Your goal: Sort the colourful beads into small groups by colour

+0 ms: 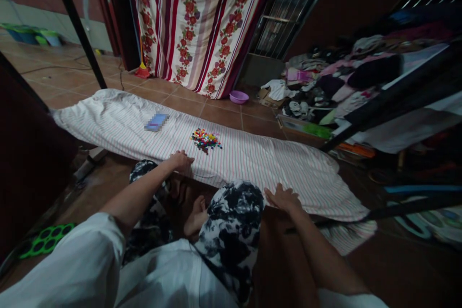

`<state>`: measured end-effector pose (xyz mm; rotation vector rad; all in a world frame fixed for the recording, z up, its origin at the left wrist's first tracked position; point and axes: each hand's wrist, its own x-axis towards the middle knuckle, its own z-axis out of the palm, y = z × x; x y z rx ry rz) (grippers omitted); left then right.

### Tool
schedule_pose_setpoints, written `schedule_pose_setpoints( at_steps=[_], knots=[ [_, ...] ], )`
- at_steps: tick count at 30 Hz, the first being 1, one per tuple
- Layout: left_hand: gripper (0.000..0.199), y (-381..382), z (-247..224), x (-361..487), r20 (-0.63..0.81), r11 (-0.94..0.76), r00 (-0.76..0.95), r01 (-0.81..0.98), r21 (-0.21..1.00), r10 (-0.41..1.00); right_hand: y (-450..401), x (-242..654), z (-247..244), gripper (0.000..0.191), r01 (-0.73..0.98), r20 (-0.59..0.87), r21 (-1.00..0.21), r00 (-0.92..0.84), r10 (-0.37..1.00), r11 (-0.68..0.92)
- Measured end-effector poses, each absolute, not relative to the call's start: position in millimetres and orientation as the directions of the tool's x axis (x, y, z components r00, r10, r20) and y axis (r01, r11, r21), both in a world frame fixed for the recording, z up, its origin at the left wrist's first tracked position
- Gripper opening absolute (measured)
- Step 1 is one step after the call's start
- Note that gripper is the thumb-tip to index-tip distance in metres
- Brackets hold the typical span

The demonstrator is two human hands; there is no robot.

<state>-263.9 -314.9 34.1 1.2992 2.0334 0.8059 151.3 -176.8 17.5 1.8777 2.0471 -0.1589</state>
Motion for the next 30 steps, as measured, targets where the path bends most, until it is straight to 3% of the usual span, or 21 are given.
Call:
schedule_pose_setpoints(
  at_steps=[13,21,30],
  knots=[
    [0.040,-307,29,-269,-0.196,0.306,-0.237,0.663,0.683,0.952,-184,151,24,0.086,0.959,-0.321,0.251,-0.049,0.946,0.135],
    [0.050,-313,39,-263,-0.153,0.265,-0.218,0.736,0.623,0.964,-180,155,25,0.086,0.960,-0.331,0.235,-0.068,0.941,0.152],
    [0.040,-316,49,-256,-0.123,0.234,-0.200,0.797,0.557,0.972,-177,166,20,0.080,0.974,-0.290,0.146,-0.124,0.949,0.172]
  ],
)
